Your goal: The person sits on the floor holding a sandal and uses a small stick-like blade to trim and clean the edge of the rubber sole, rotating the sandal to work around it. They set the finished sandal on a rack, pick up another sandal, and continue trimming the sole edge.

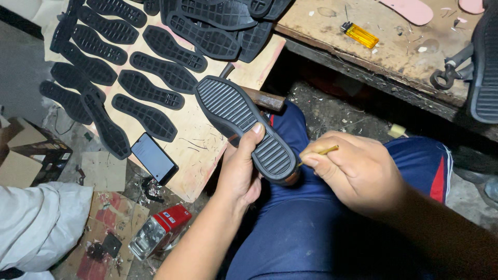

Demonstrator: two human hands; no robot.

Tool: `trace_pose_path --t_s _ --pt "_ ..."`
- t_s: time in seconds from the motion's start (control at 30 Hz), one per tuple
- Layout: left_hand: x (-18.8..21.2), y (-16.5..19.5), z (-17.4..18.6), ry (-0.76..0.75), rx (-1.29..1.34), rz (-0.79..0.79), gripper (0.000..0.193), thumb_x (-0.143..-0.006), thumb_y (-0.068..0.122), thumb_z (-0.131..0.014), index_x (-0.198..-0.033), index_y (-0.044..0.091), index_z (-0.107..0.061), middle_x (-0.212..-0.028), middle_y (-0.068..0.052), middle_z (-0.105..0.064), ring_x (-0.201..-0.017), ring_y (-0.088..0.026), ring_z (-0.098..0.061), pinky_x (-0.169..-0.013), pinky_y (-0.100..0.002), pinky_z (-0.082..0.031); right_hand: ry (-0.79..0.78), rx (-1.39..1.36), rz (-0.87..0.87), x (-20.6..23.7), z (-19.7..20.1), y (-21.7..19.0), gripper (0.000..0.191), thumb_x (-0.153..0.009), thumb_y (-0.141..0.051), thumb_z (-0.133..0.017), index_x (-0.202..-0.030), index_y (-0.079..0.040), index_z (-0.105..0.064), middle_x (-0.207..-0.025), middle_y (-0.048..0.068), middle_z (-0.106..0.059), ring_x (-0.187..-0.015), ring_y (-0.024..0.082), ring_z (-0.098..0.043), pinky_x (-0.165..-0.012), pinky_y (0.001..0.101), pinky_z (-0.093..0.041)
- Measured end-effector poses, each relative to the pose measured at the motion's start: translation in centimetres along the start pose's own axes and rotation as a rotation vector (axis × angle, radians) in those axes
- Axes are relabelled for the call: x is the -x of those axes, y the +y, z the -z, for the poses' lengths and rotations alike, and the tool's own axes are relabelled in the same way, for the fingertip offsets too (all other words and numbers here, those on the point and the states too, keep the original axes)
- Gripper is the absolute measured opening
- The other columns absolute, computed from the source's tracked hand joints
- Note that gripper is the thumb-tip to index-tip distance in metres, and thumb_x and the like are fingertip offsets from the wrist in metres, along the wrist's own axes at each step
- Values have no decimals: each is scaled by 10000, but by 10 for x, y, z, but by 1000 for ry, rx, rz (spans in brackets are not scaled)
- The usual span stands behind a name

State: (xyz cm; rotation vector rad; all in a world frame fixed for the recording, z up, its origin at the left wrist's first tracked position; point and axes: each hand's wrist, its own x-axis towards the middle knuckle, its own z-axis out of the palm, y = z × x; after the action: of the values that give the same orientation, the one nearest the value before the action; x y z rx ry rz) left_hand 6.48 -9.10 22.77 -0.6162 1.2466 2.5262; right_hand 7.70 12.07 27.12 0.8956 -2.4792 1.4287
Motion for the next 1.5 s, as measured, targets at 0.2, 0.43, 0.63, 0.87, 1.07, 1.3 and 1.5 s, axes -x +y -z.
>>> trace_pose_path --t_s 0.2,0.43,0.63,0.87,1.07,1.3,1.5 --pt "-2 0 1 27 -14 6 287 -925 250 -680 -1122 62 -592 -933 -55 -647 -821 -151 -671 -727 -323 -595 36 -1 -24 2 -1 -1 68 -948 -74 -669 -972 -11 -685 -894 112 -708 -767 242 -717 -704 326 -571" --pt "-3 0 2 40 -28 7 292 -929 243 -679 -1134 51 -602 -944 -48 -651 -832 -138 -665 -727 -307 -587 -15 -1 -63 -2 -4 1 61 -939 -67 -671 -957 -15 -698 -876 112 -713 -764 251 -722 -700 335 -568" --pt "-2 1 6 35 -32 -13 255 -933 230 -682 -1115 63 -616 -921 -38 -638 -794 -131 -640 -672 -299 -558 -23 -8 11 -5 -6 -2 60 -933 -76 -677 -953 -19 -676 -885 114 -705 -769 253 -720 -700 335 -569" --pt "-5 1 5 51 -13 -69 254 -927 208 -702 -1113 60 -612 -944 -28 -636 -834 -128 -636 -723 -303 -564 -48 -16 5 -4 -10 -4 69 -922 -67 -684 -948 -4 -676 -873 116 -706 -757 254 -720 -684 335 -570" --pt "-7 5 2 108 -45 -51 277 -904 218 -694 -1122 62 -619 -956 -35 -647 -848 -132 -652 -740 -311 -579 -2 6 -4 -2 -13 -3 74 -922 -62 -685 -967 -3 -684 -887 127 -703 -759 261 -716 -686 338 -570" --pt "-7 7 2 113 -36 -47 236 -907 223 -687 -1079 91 -595 -895 -32 -634 -753 -132 -641 -618 -305 -554 -31 -38 51 0 -20 -2 99 -922 -72 -686 -1004 -16 -682 -903 116 -706 -770 258 -717 -690 339 -571" --pt "-10 5 2 113 -18 -107 228 -912 183 -695 -1082 56 -610 -924 -42 -646 -801 -132 -651 -690 -302 -579 -46 -30 33 1 -23 -2 122 -914 -91 -698 -1013 -22 -684 -905 111 -714 -782 255 -723 -687 337 -574"
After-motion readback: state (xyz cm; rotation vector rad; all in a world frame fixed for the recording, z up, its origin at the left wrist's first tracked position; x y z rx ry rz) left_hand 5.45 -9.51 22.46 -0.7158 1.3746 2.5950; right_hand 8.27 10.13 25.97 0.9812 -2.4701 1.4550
